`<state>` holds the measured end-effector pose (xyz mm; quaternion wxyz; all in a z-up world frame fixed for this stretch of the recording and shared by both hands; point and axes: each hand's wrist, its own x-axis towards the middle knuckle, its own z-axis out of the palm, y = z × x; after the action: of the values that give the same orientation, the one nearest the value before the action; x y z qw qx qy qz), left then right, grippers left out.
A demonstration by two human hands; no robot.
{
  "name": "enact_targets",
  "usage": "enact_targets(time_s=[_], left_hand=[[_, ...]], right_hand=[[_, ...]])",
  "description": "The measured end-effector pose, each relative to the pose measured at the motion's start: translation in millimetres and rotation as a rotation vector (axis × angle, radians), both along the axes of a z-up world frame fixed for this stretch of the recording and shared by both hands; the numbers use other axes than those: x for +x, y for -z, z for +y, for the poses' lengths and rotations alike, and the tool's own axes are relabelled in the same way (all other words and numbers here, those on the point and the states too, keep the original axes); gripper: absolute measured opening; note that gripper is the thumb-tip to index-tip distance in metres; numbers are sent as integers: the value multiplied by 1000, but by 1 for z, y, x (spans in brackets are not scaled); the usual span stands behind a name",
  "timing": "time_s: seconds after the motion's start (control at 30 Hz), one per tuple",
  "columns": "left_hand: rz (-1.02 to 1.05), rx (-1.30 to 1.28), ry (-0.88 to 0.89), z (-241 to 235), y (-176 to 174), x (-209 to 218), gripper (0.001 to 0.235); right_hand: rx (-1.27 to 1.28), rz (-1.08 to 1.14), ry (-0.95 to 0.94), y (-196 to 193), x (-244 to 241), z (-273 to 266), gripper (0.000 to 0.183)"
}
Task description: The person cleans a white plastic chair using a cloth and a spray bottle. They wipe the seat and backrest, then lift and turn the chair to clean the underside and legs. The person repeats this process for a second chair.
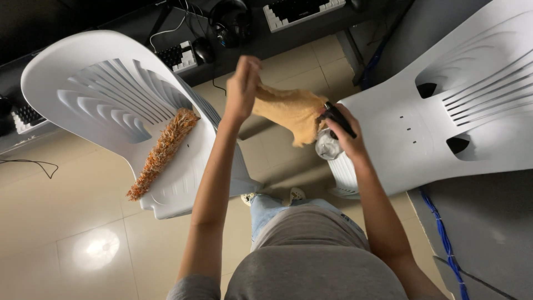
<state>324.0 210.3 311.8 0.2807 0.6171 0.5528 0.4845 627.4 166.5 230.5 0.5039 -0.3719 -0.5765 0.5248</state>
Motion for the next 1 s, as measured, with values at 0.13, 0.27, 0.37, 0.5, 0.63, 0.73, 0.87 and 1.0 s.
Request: enact_targets(time_s=[0.13, 0.27, 0.37, 0.5, 0.63, 0.73, 0.87, 1.0], left_hand=[[222, -202, 297, -12, -5, 23, 46], [310, 166, 571, 0, 34, 41, 55], [348, -86, 505, 2, 28, 46, 33], [280, -215, 382, 8, 25, 38, 24], [264, -6, 293, 22, 40, 27, 33], [220, -67, 250, 29, 31, 20, 33], [281, 114, 156, 34, 23, 8, 29], [327, 16, 67, 32, -3, 7, 32]], right_hand=[[-29, -22, -44, -22, 1, 14, 35], [83, -120, -222, -47, -8, 22, 26], [175, -121, -271, -57, -15, 20, 23], [470, -175, -35, -59, -16, 10, 18], [-7, -309, -76, -7, -11, -5, 25], [-5, -273, -119, 8, -21, -14, 33], [140, -243, -10, 35, -35, -22, 19], [72, -337, 14, 3, -49, -32, 25]])
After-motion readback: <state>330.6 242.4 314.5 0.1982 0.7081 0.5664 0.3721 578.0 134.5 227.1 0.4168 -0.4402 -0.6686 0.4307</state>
